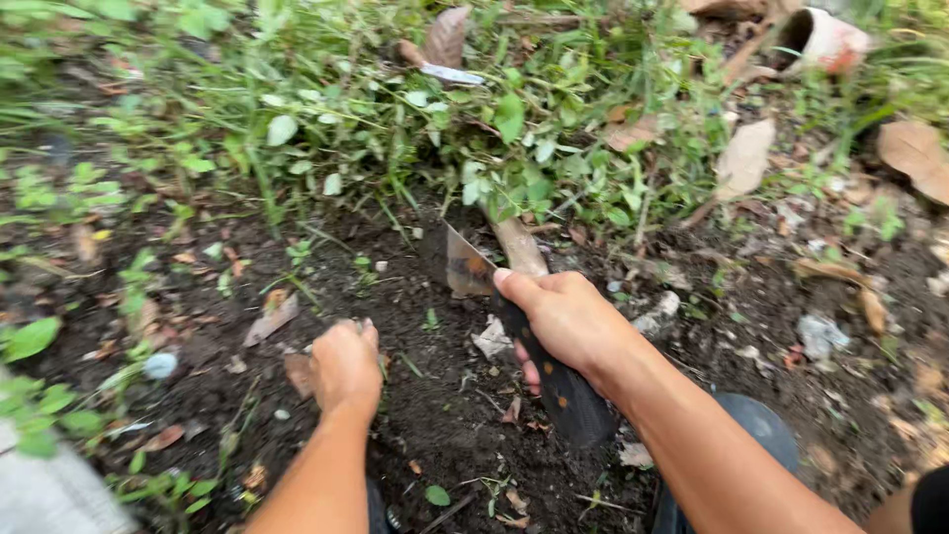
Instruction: The person uses a small hand hoe to scrape the soil surface and remove weeds along a garden bed. The person repeatedly loosens the soil and pulls out small plants by hand, clearing a narrow strip of ground.
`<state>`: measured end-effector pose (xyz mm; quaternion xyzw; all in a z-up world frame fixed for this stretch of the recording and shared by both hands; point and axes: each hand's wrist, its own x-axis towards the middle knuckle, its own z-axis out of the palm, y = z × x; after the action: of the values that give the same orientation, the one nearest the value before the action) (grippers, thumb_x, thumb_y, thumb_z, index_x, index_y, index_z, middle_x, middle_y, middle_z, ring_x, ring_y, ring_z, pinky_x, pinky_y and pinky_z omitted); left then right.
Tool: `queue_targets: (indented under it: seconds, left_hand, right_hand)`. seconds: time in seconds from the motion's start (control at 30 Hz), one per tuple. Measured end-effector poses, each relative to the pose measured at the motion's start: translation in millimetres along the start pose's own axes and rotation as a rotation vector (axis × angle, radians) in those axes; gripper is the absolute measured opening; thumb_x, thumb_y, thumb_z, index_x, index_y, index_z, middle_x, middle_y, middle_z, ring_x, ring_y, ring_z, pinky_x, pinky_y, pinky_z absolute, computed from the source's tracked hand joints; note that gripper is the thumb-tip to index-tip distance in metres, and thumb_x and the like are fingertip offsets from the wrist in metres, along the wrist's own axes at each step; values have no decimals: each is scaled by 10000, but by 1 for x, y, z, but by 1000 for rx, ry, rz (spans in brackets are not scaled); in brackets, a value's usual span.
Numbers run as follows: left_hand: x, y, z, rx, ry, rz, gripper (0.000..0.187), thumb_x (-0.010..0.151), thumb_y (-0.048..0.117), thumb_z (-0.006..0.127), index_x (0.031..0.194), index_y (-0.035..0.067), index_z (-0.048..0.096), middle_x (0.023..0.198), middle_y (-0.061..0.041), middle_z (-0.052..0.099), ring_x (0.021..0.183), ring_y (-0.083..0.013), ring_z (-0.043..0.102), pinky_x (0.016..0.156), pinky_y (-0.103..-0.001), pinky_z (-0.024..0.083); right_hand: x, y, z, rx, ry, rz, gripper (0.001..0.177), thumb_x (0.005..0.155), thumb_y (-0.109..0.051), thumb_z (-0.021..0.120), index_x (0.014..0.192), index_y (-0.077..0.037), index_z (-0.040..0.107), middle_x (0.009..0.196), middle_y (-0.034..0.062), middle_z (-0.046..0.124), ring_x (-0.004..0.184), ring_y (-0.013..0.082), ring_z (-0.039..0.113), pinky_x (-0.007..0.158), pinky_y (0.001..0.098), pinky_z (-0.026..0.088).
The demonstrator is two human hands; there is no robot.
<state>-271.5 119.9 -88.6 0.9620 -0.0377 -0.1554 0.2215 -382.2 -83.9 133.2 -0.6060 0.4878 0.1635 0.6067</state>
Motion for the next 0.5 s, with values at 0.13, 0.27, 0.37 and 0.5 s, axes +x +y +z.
queue_targets:
  seconds: [0.13, 0.27, 0.37, 0.5]
  left_hand:
    - [11, -10, -24, -43, 235, -131, 473, 1007, 442, 618, 912, 0, 757, 948, -270, 725, 908, -448, 717, 844, -537, 553]
    - [45, 2, -49, -121, 330, -172, 441, 1028, 439, 648, 1010, 7, 735, 987, -265, 730, 929, -452, 714, 843, -548, 551]
    - [57, 11, -66, -88, 280, -202, 471, 964, 408, 708, 1306, 106, 594, 1078, -252, 713, 992, -456, 687, 864, -558, 535]
    - [69, 16, -70, 61, 138, -102, 730, 888, 397, 784, 1539, 269, 480, 1178, -225, 704, 1067, -437, 673, 906, -561, 524]
  right_hand:
    - [-8, -10, 7, -51, -20, -18, 472, 975, -446, 574, 896, 18, 606, 589, 105, 589, 409, 190, 550, 412, 378, 511]
    - [-14, -12, 12, -66, -65, -27, 464, 964, -461, 572, 933, -1, 622, 590, 80, 580, 411, 178, 548, 407, 373, 507]
    - [-13, -10, 17, -75, -82, -41, 453, 968, -467, 576, 934, -19, 630, 593, 74, 586, 412, 175, 551, 405, 369, 503]
    - [-15, -4, 22, -17, -107, -5, 462, 959, -459, 591, 903, -1, 593, 581, 73, 557, 398, 186, 541, 381, 386, 492]
